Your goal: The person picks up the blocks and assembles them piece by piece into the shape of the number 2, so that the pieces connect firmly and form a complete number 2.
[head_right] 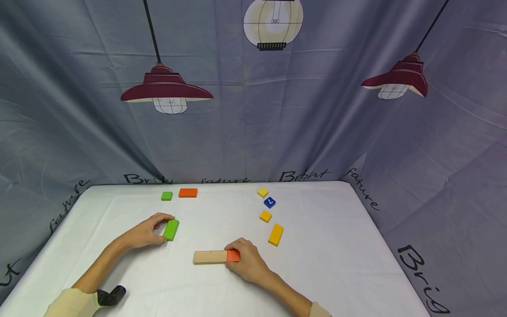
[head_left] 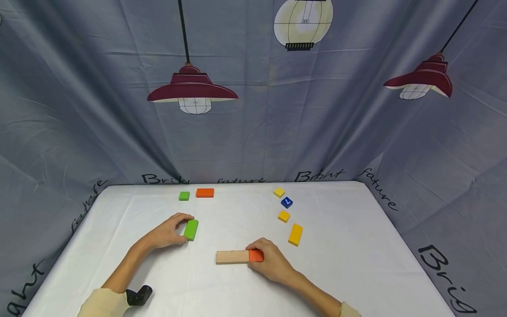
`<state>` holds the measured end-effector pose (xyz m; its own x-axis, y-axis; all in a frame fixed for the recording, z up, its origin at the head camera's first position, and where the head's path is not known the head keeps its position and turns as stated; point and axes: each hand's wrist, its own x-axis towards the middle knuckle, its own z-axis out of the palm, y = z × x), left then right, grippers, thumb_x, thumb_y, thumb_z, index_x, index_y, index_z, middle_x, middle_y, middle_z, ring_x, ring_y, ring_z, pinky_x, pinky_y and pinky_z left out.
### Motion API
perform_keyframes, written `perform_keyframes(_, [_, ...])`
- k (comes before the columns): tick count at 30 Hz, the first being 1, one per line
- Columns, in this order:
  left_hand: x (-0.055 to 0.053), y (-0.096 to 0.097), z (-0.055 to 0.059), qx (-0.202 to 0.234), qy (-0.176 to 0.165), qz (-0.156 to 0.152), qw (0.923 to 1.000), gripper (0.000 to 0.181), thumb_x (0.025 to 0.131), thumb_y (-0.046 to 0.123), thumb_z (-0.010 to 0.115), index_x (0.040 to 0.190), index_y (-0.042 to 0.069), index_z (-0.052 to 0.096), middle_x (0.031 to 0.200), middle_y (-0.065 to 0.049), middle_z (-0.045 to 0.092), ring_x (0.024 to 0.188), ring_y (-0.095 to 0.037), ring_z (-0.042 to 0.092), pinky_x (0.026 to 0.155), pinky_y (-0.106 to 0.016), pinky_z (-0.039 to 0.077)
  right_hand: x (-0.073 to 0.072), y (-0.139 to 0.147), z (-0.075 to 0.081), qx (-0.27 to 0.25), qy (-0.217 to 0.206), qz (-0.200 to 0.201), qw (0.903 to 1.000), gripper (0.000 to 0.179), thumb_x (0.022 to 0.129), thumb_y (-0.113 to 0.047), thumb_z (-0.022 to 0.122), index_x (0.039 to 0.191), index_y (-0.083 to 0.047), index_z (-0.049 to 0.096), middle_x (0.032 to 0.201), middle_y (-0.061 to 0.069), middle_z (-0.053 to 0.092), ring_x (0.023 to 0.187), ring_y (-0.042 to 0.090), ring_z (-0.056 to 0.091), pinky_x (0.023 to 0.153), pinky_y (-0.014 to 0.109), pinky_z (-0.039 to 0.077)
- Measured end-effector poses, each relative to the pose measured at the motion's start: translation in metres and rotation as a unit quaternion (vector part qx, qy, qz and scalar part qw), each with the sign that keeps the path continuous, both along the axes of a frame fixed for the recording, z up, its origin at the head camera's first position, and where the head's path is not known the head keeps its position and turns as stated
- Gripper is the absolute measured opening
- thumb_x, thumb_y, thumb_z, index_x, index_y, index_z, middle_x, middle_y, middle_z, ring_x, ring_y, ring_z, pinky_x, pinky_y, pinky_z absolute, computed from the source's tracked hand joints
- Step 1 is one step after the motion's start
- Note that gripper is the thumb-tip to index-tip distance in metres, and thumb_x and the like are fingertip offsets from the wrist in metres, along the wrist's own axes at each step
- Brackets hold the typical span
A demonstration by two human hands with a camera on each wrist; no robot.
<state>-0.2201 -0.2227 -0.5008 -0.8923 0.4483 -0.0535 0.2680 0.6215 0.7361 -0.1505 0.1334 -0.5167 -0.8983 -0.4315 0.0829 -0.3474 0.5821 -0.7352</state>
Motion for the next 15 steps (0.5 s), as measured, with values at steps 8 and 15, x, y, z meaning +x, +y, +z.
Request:
perform_keyframes(8, [-0.003,0.017,0.008,0.009,0.001,-0.026,0.9996,0.064,0.077,0.007,0.075,0.136,0.000,0.053,0.137,-0.018,0.050,0.127,-0.038,0.046,0.105,-0.057,0.037,-0.001,0.001,-0.002,0.003,0.000,0.000,1.0000,0.031,0.079,-0.010,0.083,0.108,-0.012,0.073,0.107,-0.006,0.062,0.096,0.013,0.054,0.081,0.026,0.046])
perform_keyframes(15, [-0.006,0.037,0.010,0.016,0.006,-0.070,0.9974,0.063,0.077,0.006,0.075,0.137,0.003,0.054,0.136,-0.015,0.052,0.123,-0.034,0.048,0.103,-0.055,0.040,0.000,0.002,-0.001,0.004,-0.001,0.002,1.0000,0.031,0.079,-0.010,0.083,0.108,-0.012,0.073,0.107,-0.006,0.063,0.095,0.013,0.053,0.080,0.025,0.046])
